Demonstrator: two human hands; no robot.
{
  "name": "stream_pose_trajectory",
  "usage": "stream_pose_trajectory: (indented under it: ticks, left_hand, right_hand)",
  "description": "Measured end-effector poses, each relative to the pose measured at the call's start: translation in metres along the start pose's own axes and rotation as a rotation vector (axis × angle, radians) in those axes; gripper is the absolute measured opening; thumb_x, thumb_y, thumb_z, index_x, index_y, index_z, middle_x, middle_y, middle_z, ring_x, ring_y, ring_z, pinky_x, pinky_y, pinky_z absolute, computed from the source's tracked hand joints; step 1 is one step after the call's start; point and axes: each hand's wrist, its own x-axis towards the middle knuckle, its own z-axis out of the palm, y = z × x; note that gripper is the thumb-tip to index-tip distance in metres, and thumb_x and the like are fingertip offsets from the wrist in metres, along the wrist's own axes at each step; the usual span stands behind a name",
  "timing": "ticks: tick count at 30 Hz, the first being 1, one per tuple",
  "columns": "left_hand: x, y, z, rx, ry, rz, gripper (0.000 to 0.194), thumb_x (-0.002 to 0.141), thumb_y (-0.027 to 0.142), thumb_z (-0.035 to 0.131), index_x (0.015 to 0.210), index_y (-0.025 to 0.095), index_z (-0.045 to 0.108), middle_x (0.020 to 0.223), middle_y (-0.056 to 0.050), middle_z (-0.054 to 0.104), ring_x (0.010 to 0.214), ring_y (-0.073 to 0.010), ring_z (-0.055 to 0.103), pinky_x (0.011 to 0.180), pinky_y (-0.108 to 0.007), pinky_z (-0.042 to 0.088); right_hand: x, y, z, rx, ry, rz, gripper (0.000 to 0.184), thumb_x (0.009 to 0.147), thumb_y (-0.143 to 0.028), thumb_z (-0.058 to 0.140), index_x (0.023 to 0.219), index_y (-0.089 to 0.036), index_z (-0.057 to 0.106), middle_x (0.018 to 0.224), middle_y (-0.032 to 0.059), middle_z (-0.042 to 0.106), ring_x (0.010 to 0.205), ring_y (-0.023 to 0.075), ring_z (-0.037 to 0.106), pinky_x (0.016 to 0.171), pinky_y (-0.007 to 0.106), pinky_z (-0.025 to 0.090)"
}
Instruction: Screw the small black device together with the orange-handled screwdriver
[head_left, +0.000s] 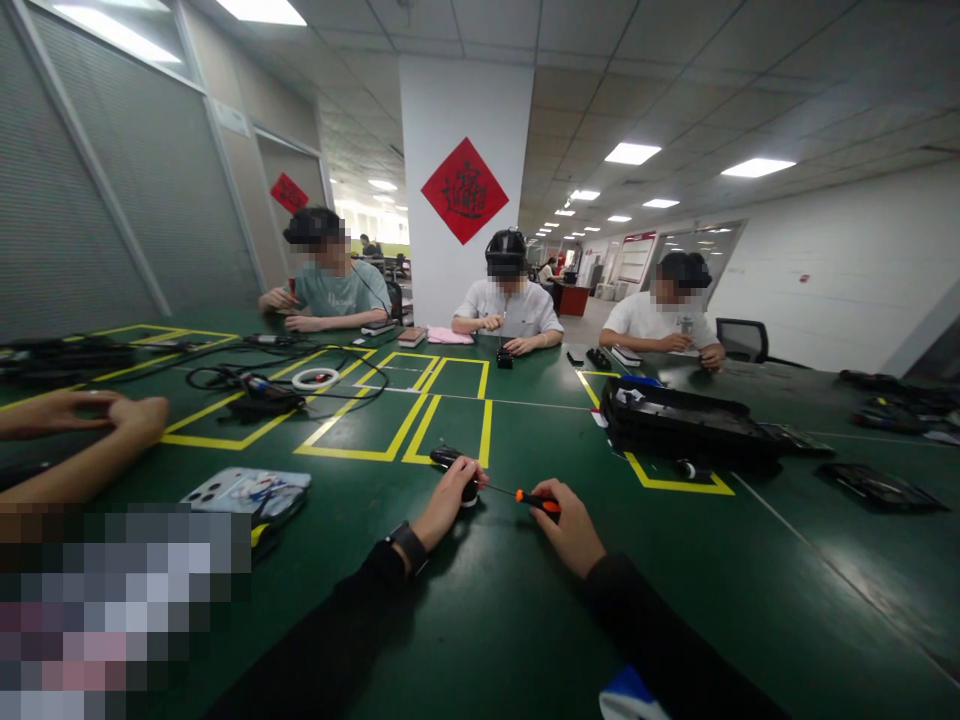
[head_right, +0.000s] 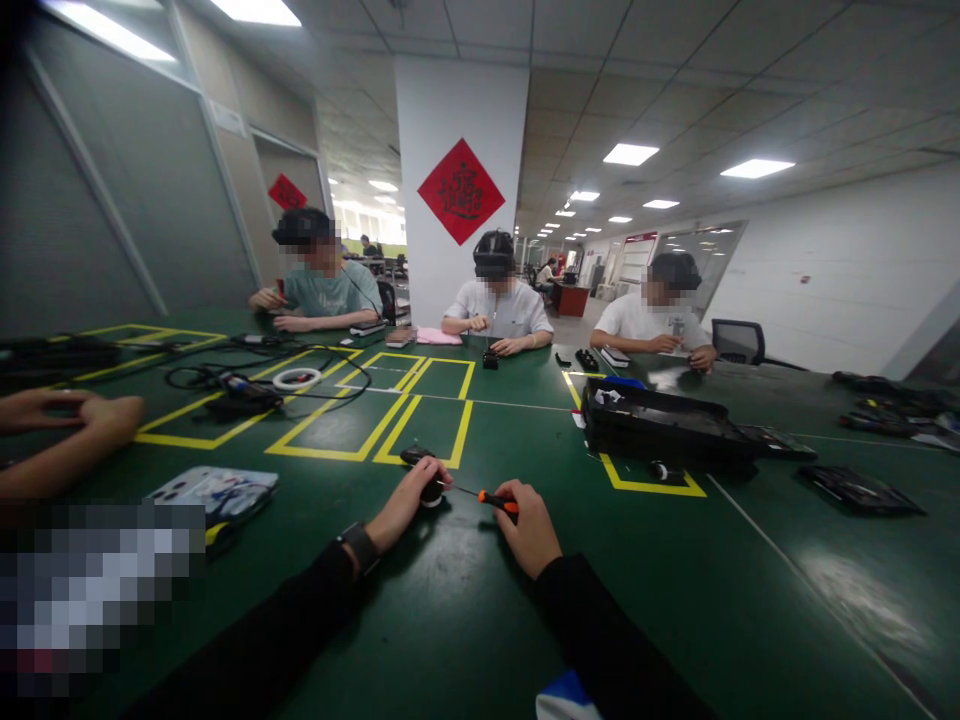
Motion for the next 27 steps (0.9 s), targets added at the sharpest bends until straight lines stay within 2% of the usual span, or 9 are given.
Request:
stream_pose_trajectory:
  ticks: [6,13,16,23,27]
  left_hand:
    - [0.0,0.001,0.001,0.019,0.019,0.011,0.04,0.082,0.051,0.031,0.078,0.017,0.052,0.081,-0.003,0.057,0.077,-0.0141,0.054,0.078,-0.027,0.042]
    - [-0.006,0.004,0.005,0.223,-0.007,0.066,0.02,0.078,0.038,0.045,0.083,0.019,0.049,0.079,-0.001,0.054,0.076,-0.014,0.05,0.073,-0.025,0.039]
    - [-0.009,0.007,0.006,0.302,0.009,0.092,0.017,0.079,0.035,0.044,0.084,0.019,0.049,0.08,-0.001,0.052,0.077,-0.0147,0.048,0.074,-0.026,0.038]
    - [-0.01,0.009,0.003,0.28,-0.022,0.032,0.016,0.079,0.035,0.045,0.084,0.02,0.048,0.076,0.001,0.051,0.071,-0.0134,0.048,0.07,-0.024,0.037]
    - [-0.007,0.006,0.004,0.274,-0.002,0.033,0.016,0.079,0.034,0.045,0.083,0.019,0.049,0.077,0.001,0.052,0.072,-0.0134,0.048,0.07,-0.024,0.037]
  right_hand:
    - [0.001,-0.002,-0.001,0.015,-0.016,0.034,0.014,0.075,-0.019,0.049,0.089,-0.019,0.053,0.088,0.0036,0.056,0.082,0.0174,0.052,0.076,0.033,0.043]
    - [0.002,-0.005,-0.003,0.104,-0.111,0.017,0.018,0.077,-0.017,0.046,0.093,-0.02,0.054,0.093,0.0037,0.057,0.087,0.0171,0.053,0.081,0.032,0.042]
    - [0.003,-0.005,-0.004,0.101,-0.127,0.022,0.019,0.077,-0.017,0.048,0.095,-0.02,0.055,0.095,0.005,0.056,0.09,0.0183,0.052,0.083,0.033,0.042]
    - [0.004,-0.012,-0.005,0.05,-0.138,0.012,0.02,0.083,-0.024,0.042,0.098,-0.021,0.054,0.097,0.0055,0.054,0.092,0.0188,0.051,0.083,0.033,0.041]
    - [0.002,-0.014,-0.003,0.003,-0.14,-0.017,0.023,0.081,-0.022,0.044,0.102,-0.022,0.053,0.101,0.0057,0.052,0.095,0.0197,0.049,0.086,0.034,0.039]
